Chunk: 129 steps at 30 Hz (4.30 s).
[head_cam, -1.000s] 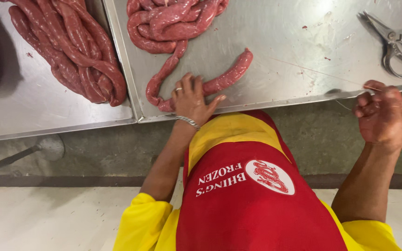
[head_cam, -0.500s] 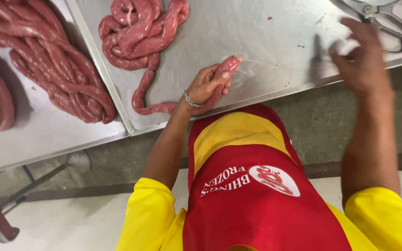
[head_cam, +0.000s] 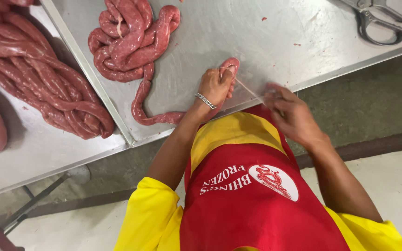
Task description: The person ties meat-filled casings into small segments using a thin string by hand on a metal table.
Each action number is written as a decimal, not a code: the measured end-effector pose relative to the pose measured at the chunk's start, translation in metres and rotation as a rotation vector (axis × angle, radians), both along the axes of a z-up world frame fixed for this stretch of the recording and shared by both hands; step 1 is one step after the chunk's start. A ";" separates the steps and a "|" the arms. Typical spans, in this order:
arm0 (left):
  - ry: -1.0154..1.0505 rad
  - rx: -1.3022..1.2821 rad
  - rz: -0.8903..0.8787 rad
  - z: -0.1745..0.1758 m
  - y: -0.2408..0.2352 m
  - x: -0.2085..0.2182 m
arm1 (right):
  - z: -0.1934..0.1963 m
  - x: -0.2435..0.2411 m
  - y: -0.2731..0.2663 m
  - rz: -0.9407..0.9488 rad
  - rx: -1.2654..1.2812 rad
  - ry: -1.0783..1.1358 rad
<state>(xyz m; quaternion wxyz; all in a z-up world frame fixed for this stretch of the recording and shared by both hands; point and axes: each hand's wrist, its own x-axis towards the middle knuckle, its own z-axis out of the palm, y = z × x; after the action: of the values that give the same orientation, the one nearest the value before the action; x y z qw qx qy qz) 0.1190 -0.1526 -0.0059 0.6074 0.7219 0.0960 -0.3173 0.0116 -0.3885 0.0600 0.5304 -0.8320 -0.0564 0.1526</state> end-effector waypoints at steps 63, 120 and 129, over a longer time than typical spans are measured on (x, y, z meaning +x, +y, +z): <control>0.898 -0.801 0.083 0.001 0.062 0.033 | -0.111 -0.169 -0.104 -0.809 -0.108 0.922; 0.316 -0.153 0.023 -0.025 0.065 0.005 | 0.042 0.053 0.095 0.134 -0.310 0.014; 0.244 -0.374 -0.145 -0.011 0.064 0.009 | 0.001 -0.100 -0.107 -0.472 0.064 0.575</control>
<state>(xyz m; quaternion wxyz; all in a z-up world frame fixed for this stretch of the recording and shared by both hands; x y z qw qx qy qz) 0.1283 -0.0888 -0.0173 0.6902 0.5581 0.0562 -0.4571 -0.0887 -0.4959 0.0613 0.5709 -0.7283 0.2832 0.2517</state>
